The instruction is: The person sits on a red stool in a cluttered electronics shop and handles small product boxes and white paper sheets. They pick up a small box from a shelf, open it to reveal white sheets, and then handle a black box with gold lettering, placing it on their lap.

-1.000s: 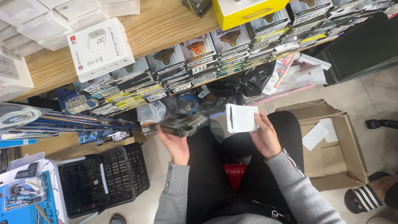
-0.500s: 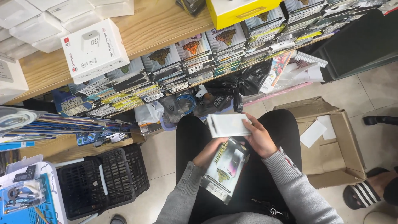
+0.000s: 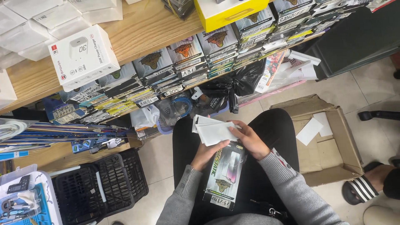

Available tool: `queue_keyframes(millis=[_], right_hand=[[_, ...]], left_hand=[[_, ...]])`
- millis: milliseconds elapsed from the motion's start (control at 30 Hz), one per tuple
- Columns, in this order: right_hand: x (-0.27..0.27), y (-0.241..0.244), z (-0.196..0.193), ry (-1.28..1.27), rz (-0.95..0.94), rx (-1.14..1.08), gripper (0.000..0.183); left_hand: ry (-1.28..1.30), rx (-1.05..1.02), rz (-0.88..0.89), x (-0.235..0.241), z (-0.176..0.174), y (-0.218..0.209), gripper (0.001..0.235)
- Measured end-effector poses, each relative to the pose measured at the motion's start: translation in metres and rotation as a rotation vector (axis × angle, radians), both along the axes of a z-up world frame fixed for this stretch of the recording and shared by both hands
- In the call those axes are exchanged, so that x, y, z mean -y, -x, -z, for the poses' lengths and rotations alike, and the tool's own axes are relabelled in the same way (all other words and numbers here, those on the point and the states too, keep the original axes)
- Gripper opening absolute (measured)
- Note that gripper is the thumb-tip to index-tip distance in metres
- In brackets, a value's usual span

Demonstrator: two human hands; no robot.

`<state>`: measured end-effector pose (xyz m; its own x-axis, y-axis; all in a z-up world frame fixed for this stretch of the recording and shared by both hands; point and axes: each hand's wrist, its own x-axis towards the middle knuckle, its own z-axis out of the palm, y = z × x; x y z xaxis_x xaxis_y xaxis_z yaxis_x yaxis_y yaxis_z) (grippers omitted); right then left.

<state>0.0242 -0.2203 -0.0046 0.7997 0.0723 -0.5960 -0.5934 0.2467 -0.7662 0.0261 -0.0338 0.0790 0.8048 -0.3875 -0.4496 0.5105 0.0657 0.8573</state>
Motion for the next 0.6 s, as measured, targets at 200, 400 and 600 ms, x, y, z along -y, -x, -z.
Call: queue_keyframes(millis=[200,400,600], right_hand=[[-0.001,0.001,-0.006,0.028,-0.057,-0.004,0.055],[-0.005,0.004,-0.002,0.046,-0.109,-0.038,0.058],[-0.024,-0.002,-0.074,-0.010,-0.129,-0.146,0.081]], left_hand=[[0.001,-0.061,-0.090,0.001,0.004,-0.003,0.100],[0.017,0.050,-0.200,0.001,0.039,0.004,0.088],[0.073,0.156,-0.300,-0.001,0.055,0.005,0.064]])
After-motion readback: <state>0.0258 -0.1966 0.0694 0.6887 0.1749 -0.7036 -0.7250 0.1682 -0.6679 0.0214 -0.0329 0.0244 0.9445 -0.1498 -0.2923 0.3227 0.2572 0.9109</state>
